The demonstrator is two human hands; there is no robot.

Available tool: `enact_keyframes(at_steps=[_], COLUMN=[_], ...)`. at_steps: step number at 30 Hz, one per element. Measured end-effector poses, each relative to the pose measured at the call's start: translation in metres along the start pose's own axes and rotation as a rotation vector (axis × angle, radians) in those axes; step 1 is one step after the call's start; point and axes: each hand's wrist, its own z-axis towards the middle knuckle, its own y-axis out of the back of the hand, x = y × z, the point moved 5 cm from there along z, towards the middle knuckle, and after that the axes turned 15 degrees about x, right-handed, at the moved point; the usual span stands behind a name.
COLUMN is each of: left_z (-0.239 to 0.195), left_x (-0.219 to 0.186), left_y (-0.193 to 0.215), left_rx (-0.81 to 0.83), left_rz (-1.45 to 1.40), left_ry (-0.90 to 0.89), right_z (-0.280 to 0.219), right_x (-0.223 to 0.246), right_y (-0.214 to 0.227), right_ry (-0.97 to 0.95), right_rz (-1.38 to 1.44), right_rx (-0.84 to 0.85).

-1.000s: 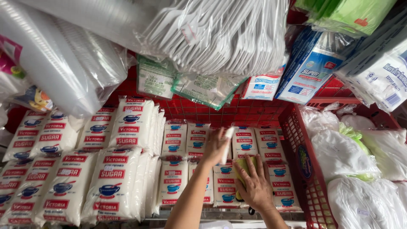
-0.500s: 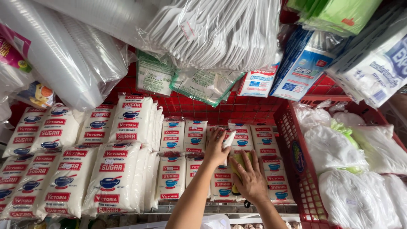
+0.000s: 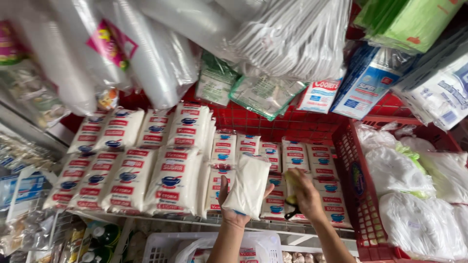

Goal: The person wipes several sugar packets with a small yellow sponge and places them into a white plastic bag within a basket.

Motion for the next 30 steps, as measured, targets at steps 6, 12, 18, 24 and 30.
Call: enact_keyframes(at_steps=[6,12,18,24,30], left_z=[-0.018,-0.057,-0.074,-0.086,-0.082], left_x=[-0.006,-0.010,-0.013,-0.005,-0.004], left_y=[-0.032,-0.014,-0.038,-0.064,-0.103], left_rx=[0.060,-0.014,-0.015,-0.026,-0.055], left_rz=[0.151,0.142,0.321,0.356,1.004], left_ry=[0.076,0.137,0.011,0.099,0.055], right_z=[-0.052,-0.063,-0.042,-0.014,-0.022], right_x=[0.224,0.276,0.315,0.287,0.234], right_y=[-0.059,-0.105,-0.094,-0.081,-0.113], right_ry=[0.458,0.541,0.490,0.323,-0.020], right_rz=[-0.417,-0.711,-0.687,-0.237,0.763], right_rx=[-0.138,-0.004,0.021,-0.070,-0.038])
